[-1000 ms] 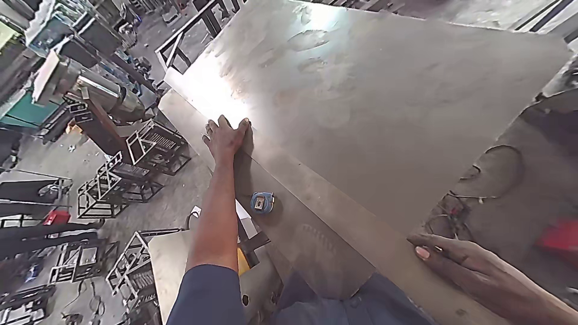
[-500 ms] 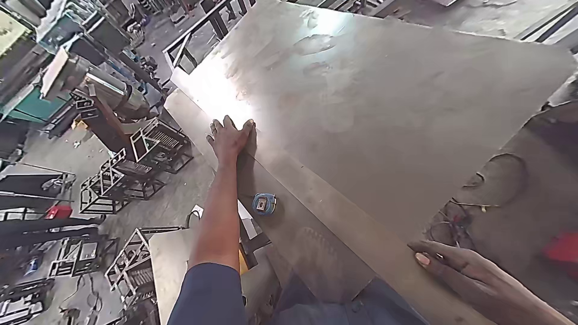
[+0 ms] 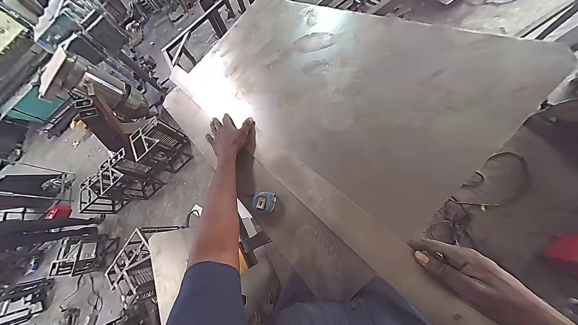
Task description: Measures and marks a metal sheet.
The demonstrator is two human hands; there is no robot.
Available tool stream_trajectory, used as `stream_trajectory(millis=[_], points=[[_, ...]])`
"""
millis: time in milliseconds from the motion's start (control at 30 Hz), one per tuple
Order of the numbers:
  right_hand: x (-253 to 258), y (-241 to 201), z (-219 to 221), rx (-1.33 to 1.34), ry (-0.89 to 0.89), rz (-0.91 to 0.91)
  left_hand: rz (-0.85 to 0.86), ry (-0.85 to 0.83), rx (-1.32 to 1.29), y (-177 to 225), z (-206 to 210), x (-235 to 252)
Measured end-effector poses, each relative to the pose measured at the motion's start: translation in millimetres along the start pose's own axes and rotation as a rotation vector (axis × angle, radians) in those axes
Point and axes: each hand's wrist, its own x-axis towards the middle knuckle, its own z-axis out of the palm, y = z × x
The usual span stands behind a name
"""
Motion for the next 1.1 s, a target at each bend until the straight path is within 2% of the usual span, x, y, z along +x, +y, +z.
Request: stream_trajectory(millis=[233,567,1100], points=[[-6,-14,5,-0.089,-0.002,0.047,-0.03,0.018,0.004,1,2,0],[-5,-14,4,-0.058,0.003,0.046,-0.019,0.02,-0.01,0,2,0],[-4,-2,8,-0.028,0.024,-0.028,-0.019,0.001,-0.022,0,1,0]])
